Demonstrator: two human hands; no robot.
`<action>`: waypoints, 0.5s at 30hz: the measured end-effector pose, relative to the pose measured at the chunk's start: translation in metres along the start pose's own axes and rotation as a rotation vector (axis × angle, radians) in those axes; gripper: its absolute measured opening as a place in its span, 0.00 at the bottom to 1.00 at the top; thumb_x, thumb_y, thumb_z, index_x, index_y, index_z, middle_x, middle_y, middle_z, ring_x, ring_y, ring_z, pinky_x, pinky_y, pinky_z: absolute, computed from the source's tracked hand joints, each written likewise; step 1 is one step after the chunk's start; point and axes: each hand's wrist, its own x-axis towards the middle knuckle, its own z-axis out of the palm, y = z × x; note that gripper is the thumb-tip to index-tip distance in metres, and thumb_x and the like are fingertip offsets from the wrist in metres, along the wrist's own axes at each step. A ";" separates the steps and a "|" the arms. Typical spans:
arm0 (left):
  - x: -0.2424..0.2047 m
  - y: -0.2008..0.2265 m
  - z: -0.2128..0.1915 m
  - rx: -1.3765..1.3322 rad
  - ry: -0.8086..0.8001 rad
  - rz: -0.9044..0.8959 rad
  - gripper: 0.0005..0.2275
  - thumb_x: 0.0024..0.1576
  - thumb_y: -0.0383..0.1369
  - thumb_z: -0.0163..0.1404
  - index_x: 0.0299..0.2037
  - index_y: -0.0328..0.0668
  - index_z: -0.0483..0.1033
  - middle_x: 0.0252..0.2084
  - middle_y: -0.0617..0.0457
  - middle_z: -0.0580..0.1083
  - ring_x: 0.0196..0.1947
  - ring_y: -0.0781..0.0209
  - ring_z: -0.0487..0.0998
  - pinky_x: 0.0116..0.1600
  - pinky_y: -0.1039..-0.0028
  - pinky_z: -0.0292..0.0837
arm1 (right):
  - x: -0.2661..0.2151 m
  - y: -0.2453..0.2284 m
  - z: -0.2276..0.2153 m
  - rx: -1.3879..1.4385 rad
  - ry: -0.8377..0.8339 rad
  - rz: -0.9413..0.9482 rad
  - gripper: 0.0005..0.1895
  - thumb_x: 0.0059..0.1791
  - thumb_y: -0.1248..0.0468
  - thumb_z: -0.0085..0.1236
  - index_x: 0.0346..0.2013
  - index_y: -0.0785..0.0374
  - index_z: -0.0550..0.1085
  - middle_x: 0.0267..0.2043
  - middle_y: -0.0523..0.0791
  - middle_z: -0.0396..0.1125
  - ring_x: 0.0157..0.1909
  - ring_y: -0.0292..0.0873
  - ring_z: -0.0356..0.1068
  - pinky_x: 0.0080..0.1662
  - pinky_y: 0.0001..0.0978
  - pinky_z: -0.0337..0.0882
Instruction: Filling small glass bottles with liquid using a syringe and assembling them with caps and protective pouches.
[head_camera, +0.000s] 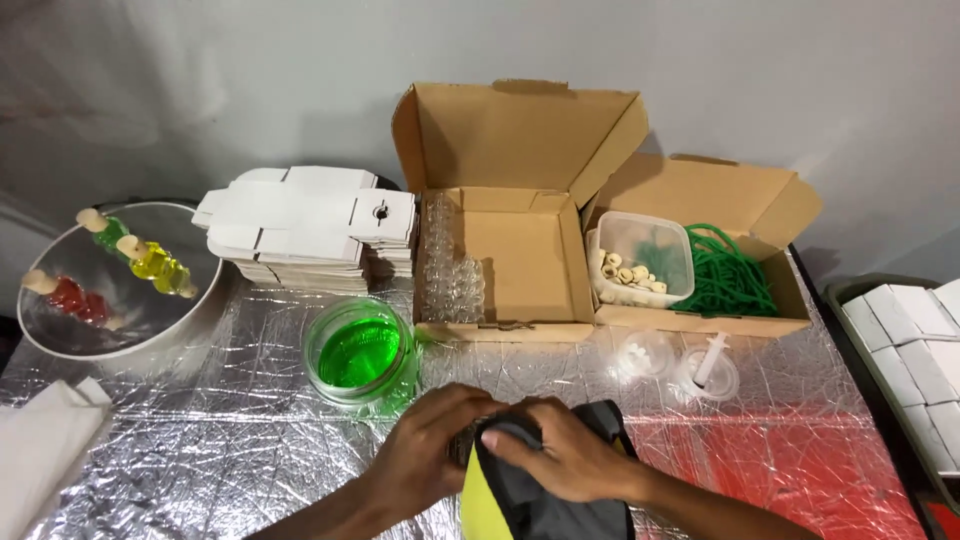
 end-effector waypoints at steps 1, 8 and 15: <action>0.000 0.000 0.001 0.001 0.014 0.012 0.23 0.44 0.23 0.66 0.52 0.35 0.76 0.46 0.44 0.77 0.44 0.50 0.79 0.47 0.65 0.77 | -0.003 0.003 0.002 0.020 0.004 0.068 0.22 0.57 0.46 0.45 0.25 0.54 0.64 0.22 0.37 0.55 0.25 0.36 0.57 0.31 0.33 0.59; 0.015 0.009 -0.009 -0.068 0.065 0.002 0.17 0.46 0.25 0.66 0.44 0.34 0.76 0.41 0.45 0.77 0.39 0.52 0.80 0.43 0.69 0.77 | 0.002 0.008 -0.001 0.115 0.066 0.176 0.27 0.58 0.44 0.43 0.19 0.52 0.57 0.19 0.36 0.43 0.20 0.34 0.49 0.30 0.32 0.56; 0.002 -0.005 0.002 -0.042 0.037 -0.043 0.16 0.42 0.22 0.64 0.40 0.38 0.77 0.36 0.49 0.76 0.35 0.57 0.80 0.38 0.73 0.76 | 0.004 -0.027 -0.005 0.056 -0.004 0.038 0.17 0.48 0.49 0.64 0.33 0.59 0.76 0.28 0.35 0.67 0.33 0.30 0.64 0.35 0.26 0.66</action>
